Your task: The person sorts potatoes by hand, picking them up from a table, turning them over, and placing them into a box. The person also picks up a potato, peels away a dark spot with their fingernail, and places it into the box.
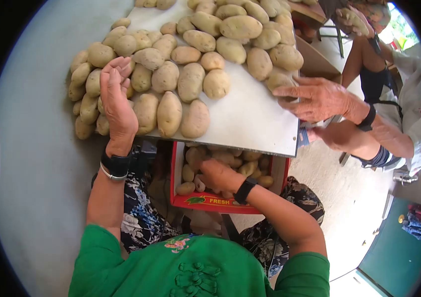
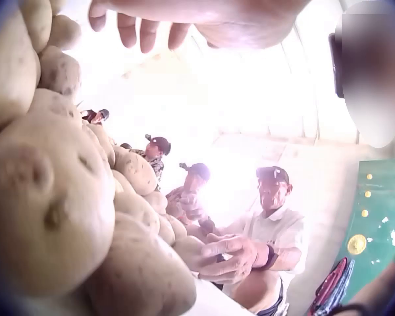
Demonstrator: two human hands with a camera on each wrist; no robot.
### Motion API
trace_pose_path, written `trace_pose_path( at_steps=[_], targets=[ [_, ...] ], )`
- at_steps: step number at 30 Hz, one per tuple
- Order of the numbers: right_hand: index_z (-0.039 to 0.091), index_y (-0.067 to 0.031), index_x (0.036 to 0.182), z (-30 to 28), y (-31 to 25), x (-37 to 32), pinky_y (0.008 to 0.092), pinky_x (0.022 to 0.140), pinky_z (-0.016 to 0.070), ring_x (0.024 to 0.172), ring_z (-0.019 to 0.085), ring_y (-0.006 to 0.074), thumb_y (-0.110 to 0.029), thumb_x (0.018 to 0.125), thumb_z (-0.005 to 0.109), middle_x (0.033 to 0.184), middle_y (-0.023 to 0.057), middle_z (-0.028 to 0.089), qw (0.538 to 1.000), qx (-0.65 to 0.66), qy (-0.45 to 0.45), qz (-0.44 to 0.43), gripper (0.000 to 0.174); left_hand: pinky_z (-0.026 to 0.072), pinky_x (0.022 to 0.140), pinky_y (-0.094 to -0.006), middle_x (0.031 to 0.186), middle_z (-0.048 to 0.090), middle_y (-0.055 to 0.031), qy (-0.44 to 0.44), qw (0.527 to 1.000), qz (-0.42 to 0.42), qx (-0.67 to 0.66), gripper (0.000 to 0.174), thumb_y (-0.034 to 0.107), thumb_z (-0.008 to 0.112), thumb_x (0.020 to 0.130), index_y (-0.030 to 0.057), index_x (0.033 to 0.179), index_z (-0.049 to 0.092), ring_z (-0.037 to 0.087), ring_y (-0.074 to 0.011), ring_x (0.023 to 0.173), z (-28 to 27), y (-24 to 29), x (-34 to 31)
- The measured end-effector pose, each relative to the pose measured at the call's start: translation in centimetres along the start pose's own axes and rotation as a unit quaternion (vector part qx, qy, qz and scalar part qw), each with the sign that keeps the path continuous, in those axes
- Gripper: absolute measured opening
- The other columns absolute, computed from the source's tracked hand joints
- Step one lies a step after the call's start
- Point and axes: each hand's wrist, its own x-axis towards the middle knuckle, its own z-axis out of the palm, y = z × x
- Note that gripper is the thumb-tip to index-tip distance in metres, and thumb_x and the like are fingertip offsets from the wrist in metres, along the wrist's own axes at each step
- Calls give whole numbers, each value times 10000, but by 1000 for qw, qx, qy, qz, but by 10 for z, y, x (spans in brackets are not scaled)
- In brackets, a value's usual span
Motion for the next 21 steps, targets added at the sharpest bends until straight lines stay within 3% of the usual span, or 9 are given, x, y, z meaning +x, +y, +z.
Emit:
trace_pose_path(
  at_steps=[1,4,5,9,10,12,16,17,21],
  targets=[
    [532,-27,1129,8,8,8,424,838,456,984,562,365,-74,786,594,1027,244,576,998,10,-54,43,352,312,972,-344,1162,552,-60,32,996,-71,-36,358,336,372,962,61,1138,517,476,-176,1082,-4,-1,2],
    [513,-28,1172,13,17,16,430,904,430,1076,507,386,-86,787,599,1142,250,524,999,-2,-40,-2,399,318,954,-339,1163,557,-52,37,976,-171,-127,357,355,378,961,76,1133,518,473,-169,1076,-14,-1,3],
    [481,-26,1228,40,51,20,433,968,391,1133,469,399,-87,772,619,1224,243,483,998,-53,-1,-36,480,318,954,-339,1163,557,-52,37,975,-169,-139,357,355,378,961,76,1133,518,473,-169,1076,-17,-3,4],
    [426,-18,1297,26,37,31,422,1028,344,1221,409,380,-86,753,633,1299,227,446,1000,-20,10,-21,585,325,945,-340,1175,556,-57,42,958,-221,-179,370,377,376,963,84,1133,524,474,-169,1081,-21,-7,-1],
    [426,-18,1297,24,39,37,422,1028,344,1221,409,380,-86,753,633,1299,227,446,999,-28,13,-22,585,326,945,-338,1176,556,-59,36,959,-224,-170,370,378,374,964,86,1134,524,474,-169,1082,-23,-5,2],
    [501,6,1131,19,25,51,427,912,414,1078,503,369,-70,782,551,1153,216,527,999,-26,-1,-27,360,325,947,-334,1180,555,-61,38,957,-227,-179,369,377,368,965,89,1135,524,474,-168,1089,-25,-6,1],
    [525,39,1003,93,62,106,435,808,473,959,563,376,-80,856,414,1012,237,571,993,-25,113,36,219,331,930,-329,1146,580,-55,36,961,-213,-172,341,370,365,955,107,1098,528,493,-165,1051,-30,-4,4],
    [538,19,1001,101,55,102,434,823,470,964,561,366,-86,833,453,1007,243,569,977,-133,159,47,215,324,941,-332,1161,570,-56,26,962,-211,-174,351,370,363,960,101,1111,529,483,-163,1073,-31,-4,5],
    [508,36,1046,98,34,107,459,850,432,946,542,411,-55,737,527,1070,261,544,980,-130,92,118,323,320,939,-327,1158,572,-42,18,959,-215,-182,339,375,381,957,112,1105,537,477,-150,1069,-26,-2,3]
  ],
)
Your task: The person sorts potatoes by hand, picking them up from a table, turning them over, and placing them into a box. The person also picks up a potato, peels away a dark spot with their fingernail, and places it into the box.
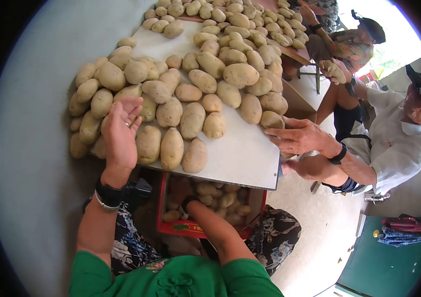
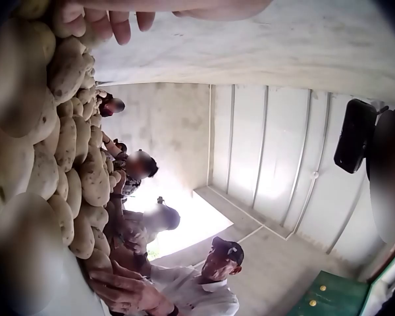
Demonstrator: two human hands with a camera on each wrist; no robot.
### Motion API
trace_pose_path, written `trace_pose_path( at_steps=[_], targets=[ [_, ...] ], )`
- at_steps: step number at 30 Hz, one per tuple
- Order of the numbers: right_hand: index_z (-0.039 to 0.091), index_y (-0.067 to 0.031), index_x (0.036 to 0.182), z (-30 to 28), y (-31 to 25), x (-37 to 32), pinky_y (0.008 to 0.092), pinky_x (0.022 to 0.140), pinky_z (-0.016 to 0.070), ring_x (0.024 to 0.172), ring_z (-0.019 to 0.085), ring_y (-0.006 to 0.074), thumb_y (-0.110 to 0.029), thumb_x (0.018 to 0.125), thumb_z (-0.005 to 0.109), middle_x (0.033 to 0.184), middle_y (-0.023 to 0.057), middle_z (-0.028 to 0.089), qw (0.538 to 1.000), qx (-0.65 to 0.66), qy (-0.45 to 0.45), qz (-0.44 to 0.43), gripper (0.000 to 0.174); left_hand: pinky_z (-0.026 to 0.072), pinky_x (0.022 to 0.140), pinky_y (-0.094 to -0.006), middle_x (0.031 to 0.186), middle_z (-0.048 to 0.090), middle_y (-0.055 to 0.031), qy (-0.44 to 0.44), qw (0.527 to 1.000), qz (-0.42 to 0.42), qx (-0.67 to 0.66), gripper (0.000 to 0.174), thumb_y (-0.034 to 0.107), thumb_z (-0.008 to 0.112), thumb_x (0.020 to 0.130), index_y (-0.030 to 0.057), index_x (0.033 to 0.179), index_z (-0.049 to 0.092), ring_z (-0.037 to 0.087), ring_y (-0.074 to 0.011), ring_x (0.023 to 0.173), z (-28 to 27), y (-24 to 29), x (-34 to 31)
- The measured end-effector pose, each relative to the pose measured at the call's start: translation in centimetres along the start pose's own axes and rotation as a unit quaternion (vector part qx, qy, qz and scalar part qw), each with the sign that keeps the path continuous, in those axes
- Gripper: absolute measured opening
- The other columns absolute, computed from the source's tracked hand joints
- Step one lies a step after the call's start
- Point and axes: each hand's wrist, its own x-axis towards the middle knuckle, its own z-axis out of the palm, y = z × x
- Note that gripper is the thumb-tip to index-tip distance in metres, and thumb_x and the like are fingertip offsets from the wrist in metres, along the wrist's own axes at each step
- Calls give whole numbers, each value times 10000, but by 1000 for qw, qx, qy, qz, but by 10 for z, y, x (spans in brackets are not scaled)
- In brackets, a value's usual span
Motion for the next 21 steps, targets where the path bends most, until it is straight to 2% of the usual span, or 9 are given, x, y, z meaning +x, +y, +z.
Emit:
trace_pose_path(
  at_steps=[3,5,6,8,11,13,16,19,21],
  targets=[
    [524,-3,1049,-12,12,5,433,860,461,983,558,346,-123,758,551,1029,233,569,993,-83,-26,-76,315,323,928,-319,1143,580,-24,-4,1000,-2,3,322,381,399,951,128,1092,539,478,-139,1048,2,0,-1],
    [503,1,1130,-46,4,-9,420,850,463,932,567,321,-178,748,566,1025,220,573,976,-15,-179,-128,427,321,931,-318,1134,581,-22,-23,1000,-3,2,322,378,394,954,128,1101,533,475,-136,1054,2,-1,-3],
    [486,8,1170,-32,8,-15,406,847,462,939,572,311,-226,748,565,1047,214,572,968,91,-139,-186,490,321,931,-318,1134,581,-22,-24,1000,-4,3,322,378,394,954,128,1101,533,475,-136,1054,1,-1,-3],
    [451,13,1237,-47,12,-41,377,847,461,964,577,292,-296,753,551,1089,199,565,932,267,-172,-174,583,330,923,-317,1126,581,-32,-22,1000,0,5,322,366,388,957,118,1113,522,483,-139,1044,1,-2,-2],
    [444,-5,1248,-207,-30,-106,331,888,444,1023,557,233,-316,773,515,1132,152,546,863,393,-316,-30,573,347,908,-311,1118,583,-46,-30,998,36,37,325,361,385,960,105,1114,513,498,-143,1018,-1,-6,-2],
    [456,-9,1234,-236,-11,-114,300,886,437,982,546,172,-298,766,528,1108,123,549,853,456,-192,-165,555,385,845,-284,1074,595,-55,-28,995,58,74,319,345,380,967,89,1106,507,527,-132,938,11,-2,-12],
    [483,-17,1192,-275,15,-128,272,892,424,1006,529,133,-204,744,592,1113,93,554,818,561,2,-127,497,412,714,-231,991,611,-64,-153,969,112,160,324,329,375,980,64,1121,496,539,-106,768,29,-10,-30],
    [499,-46,1172,-279,29,-126,272,901,422,1044,523,134,-76,711,668,1142,83,557,784,584,153,-146,491,414,705,-225,1017,595,-72,-273,940,59,194,390,379,410,967,54,1176,463,543,-108,767,51,-18,-49],
    [506,-65,1160,-278,32,-128,284,905,429,1075,535,164,-20,670,712,1185,111,552,816,450,306,-195,533,441,715,-241,1075,559,-68,-403,904,-54,133,452,357,534,925,50,1234,412,552,-109,819,66,-25,-59]
  ],
)
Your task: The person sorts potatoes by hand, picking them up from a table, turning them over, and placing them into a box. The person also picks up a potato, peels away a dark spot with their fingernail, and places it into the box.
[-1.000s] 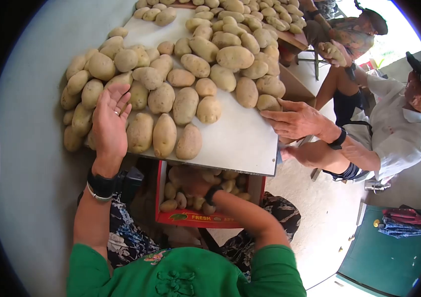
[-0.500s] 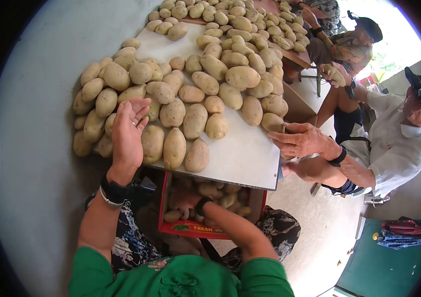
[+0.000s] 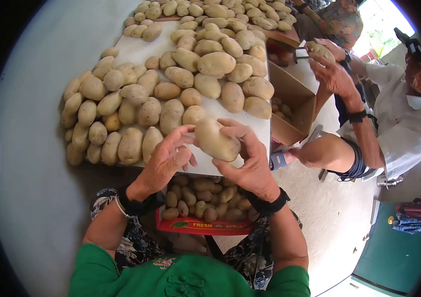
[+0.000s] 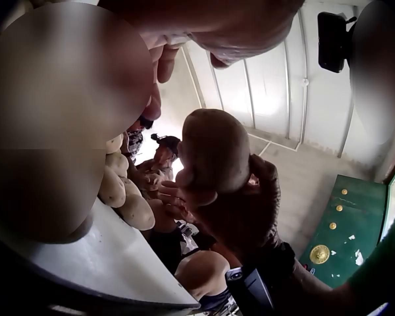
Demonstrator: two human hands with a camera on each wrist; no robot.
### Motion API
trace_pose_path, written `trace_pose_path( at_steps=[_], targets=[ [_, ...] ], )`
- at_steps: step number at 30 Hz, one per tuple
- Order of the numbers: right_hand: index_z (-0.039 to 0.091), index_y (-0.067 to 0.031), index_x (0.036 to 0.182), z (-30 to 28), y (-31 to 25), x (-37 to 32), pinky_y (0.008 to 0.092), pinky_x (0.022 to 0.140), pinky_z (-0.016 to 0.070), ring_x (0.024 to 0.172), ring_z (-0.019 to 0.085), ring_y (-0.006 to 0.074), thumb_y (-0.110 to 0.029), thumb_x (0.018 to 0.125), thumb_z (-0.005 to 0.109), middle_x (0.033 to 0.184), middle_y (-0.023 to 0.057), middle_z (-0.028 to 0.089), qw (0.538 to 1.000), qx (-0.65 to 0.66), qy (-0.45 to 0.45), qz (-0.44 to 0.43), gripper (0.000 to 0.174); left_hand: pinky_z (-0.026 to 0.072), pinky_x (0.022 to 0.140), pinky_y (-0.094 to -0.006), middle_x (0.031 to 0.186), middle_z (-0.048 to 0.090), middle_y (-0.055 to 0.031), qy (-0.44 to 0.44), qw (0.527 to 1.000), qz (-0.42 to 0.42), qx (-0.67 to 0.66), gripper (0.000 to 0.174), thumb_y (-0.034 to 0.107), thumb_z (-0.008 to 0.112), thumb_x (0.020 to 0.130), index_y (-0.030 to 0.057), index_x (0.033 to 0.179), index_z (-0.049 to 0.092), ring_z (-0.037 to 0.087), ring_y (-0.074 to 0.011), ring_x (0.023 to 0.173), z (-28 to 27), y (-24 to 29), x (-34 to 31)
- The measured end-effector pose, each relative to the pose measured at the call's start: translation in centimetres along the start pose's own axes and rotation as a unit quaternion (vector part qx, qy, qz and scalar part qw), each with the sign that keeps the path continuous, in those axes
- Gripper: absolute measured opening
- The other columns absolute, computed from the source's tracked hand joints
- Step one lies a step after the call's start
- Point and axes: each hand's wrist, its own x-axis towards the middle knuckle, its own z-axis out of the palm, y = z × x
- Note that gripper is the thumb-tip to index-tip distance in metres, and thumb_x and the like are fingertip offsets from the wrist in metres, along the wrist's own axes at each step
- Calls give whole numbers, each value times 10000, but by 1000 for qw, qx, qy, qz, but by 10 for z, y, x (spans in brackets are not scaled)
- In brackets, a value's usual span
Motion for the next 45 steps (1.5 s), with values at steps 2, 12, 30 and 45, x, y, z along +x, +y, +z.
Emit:
trace_pose_path(
  at_steps=[2,12,30,45],
  targets=[
    [508,-80,1151,-11,4,-3,305,921,434,1113,540,209,7,647,738,1227,140,538,990,-134,-42,-32,561,459,747,-253,1088,545,-76,3,998,1,-55,485,299,606,883,35,1236,403,550,-118,884,18,-8,11],
    [412,-23,1297,-9,11,-12,322,1005,395,1174,479,169,33,756,713,1245,81,496,987,139,18,82,622,443,919,-282,1158,497,-74,25,992,-22,-122,618,132,739,785,46,1264,358,494,-140,1079,28,-16,28],
    [484,-23,1300,5,13,-16,282,902,444,1073,532,134,-49,823,667,1175,67,571,991,107,16,74,511,488,754,-319,1120,522,-46,61,925,-155,-342,398,177,559,876,121,1221,368,551,-145,978,26,-18,15],
    [555,26,1208,-3,9,-8,252,862,483,967,575,111,30,820,605,1081,82,619,976,137,38,164,392,488,627,-248,996,579,-31,139,970,-124,-156,398,130,626,785,89,1138,448,577,-103,839,27,-14,24]
  ],
)
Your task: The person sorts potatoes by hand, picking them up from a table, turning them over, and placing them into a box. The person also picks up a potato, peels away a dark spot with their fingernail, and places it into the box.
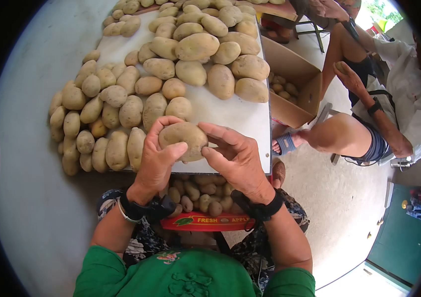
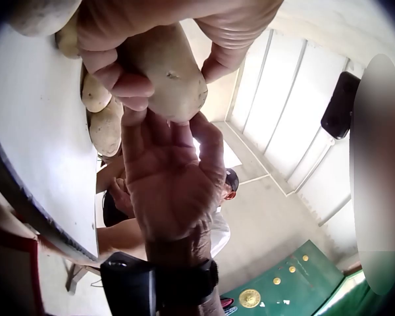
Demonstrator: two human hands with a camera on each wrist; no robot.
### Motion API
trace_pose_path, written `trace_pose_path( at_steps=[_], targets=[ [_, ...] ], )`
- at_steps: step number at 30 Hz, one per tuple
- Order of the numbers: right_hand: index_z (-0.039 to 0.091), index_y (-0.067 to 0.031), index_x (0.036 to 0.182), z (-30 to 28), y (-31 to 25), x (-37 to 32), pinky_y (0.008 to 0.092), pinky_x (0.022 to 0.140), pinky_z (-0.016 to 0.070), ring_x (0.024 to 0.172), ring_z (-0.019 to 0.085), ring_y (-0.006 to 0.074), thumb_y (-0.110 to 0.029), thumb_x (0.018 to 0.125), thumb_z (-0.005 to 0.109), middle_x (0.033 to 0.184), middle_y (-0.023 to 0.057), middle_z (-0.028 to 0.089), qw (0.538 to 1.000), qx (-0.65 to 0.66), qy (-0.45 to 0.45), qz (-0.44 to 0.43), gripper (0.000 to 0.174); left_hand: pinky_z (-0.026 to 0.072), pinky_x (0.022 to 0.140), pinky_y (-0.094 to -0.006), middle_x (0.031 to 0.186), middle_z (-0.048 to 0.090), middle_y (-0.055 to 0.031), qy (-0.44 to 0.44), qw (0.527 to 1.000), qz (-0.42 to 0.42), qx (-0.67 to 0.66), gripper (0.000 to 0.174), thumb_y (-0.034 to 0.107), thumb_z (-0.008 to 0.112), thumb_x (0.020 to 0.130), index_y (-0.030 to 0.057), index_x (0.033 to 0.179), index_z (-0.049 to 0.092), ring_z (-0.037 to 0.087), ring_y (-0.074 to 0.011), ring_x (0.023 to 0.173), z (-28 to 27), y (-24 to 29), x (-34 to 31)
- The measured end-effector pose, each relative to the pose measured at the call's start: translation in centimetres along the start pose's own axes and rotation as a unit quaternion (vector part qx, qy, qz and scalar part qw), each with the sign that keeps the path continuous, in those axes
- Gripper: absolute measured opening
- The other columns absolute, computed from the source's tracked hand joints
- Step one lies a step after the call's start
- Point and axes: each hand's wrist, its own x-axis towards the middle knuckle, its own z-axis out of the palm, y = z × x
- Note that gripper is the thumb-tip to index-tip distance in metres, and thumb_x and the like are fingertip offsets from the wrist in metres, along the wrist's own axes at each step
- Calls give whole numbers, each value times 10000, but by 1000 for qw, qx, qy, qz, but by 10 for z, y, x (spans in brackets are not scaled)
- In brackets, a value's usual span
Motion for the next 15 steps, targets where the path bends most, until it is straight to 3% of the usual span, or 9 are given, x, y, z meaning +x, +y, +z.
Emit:
trace_pose_path(
  at_steps=[5,7,9,10,15],
  targets=[
    [607,-1,1157,-12,-4,1,232,793,508,877,599,82,7,802,638,976,72,659,993,-113,-23,5,357,489,616,-229,983,585,-33,-10,998,-47,41,398,118,638,773,75,1127,461,574,-90,835,1,11,0],
    [624,-12,1137,-14,-3,0,227,772,516,841,609,77,1,793,650,943,71,672,985,-172,-23,9,345,491,619,-225,984,580,-42,-7,994,9,106,402,107,650,764,62,1122,473,563,-84,838,3,10,1],
    [639,-22,1115,-13,-1,-1,221,753,521,810,614,69,-2,781,663,930,79,680,980,-191,-10,-55,336,497,667,-236,964,586,-51,-3,993,20,120,396,96,668,751,40,1095,480,565,-89,849,5,10,0],
    [639,-22,1115,-12,-1,-1,221,753,521,810,614,69,-2,781,663,930,79,680,980,-190,-10,-56,336,504,716,-246,944,593,-61,5,990,37,135,391,85,687,739,19,1068,487,566,-94,859,5,10,0],
    [646,-30,1111,-9,3,-3,219,737,517,847,604,69,9,785,658,987,85,672,980,-180,13,-87,329,500,743,-252,947,594,-62,18,989,52,140,398,68,688,727,20,1069,492,567,-99,868,7,8,0]
  ],
)
